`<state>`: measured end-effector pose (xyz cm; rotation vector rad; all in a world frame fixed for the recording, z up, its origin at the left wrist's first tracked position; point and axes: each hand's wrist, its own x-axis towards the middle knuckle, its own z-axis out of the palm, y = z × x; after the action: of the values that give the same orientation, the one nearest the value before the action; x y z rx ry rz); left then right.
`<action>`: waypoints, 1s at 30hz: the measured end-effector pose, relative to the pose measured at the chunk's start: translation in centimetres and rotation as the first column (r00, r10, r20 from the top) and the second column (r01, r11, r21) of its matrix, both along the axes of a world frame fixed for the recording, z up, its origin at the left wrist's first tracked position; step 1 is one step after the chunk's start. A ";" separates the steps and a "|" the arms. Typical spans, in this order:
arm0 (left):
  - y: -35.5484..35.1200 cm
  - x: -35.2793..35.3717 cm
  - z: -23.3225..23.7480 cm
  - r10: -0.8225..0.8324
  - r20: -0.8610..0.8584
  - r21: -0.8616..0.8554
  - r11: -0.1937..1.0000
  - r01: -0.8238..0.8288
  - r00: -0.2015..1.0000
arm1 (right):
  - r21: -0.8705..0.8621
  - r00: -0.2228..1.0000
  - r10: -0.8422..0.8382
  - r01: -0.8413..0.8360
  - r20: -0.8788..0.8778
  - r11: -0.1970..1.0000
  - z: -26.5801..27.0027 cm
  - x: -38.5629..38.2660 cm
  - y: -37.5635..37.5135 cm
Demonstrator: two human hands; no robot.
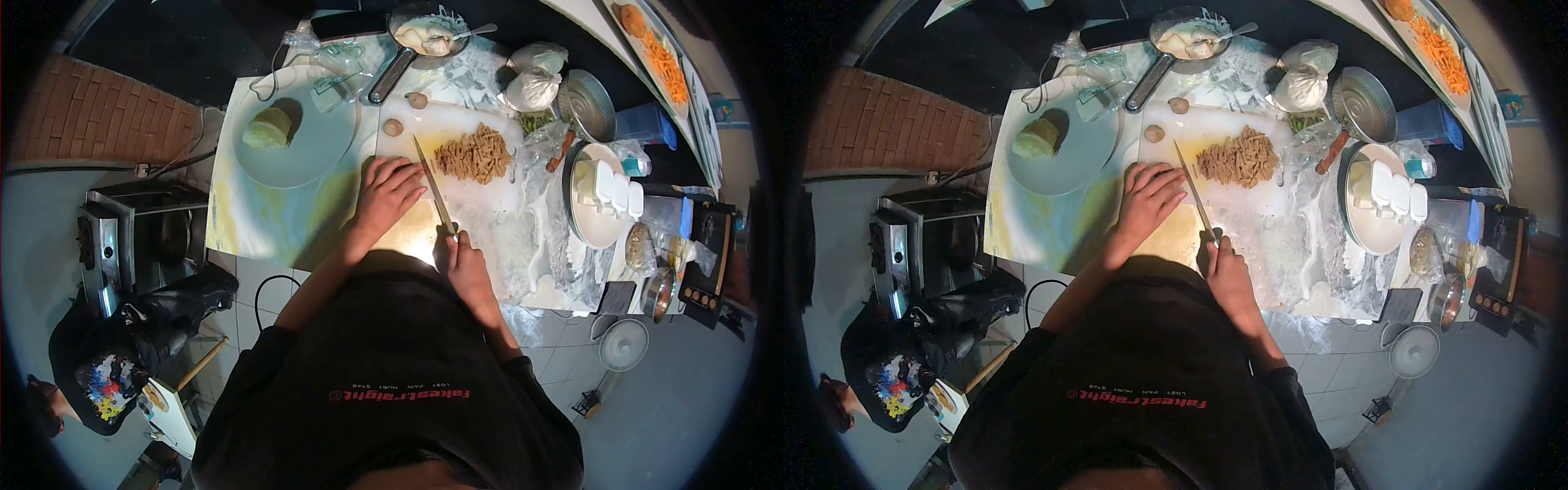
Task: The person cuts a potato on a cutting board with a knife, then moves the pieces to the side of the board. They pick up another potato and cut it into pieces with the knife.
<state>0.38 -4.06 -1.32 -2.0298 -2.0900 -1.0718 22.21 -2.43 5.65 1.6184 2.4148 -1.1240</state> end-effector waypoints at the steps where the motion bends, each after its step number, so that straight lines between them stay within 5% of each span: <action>1: 0.0 0.0 0.0 0.002 0.003 0.004 1.000 -0.002 1.000 | -0.006 1.000 0.001 -0.001 0.011 1.000 0.1 -0.1 0.0; 15: 0.3 0.0 0.5 -0.017 0.026 0.017 1.000 0.017 1.000 | -0.014 0.999 -0.033 0.033 -0.022 0.999 -1.4 -1.0 0.2; 23: 0.3 0.1 0.9 -0.016 0.019 0.029 0.999 0.016 1.000 | 0.031 0.991 -0.015 0.011 0.133 0.999 -0.4 -0.9 0.8; 30: 0.2 0.1 0.6 -0.026 0.032 0.046 0.999 0.024 0.999 | -0.003 0.998 -0.045 0.045 0.054 0.999 -0.6 0.1 0.5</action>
<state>0.43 -3.88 -0.69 -2.0369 -2.0405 -1.1524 22.29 -1.90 5.07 1.6872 2.3530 -1.0767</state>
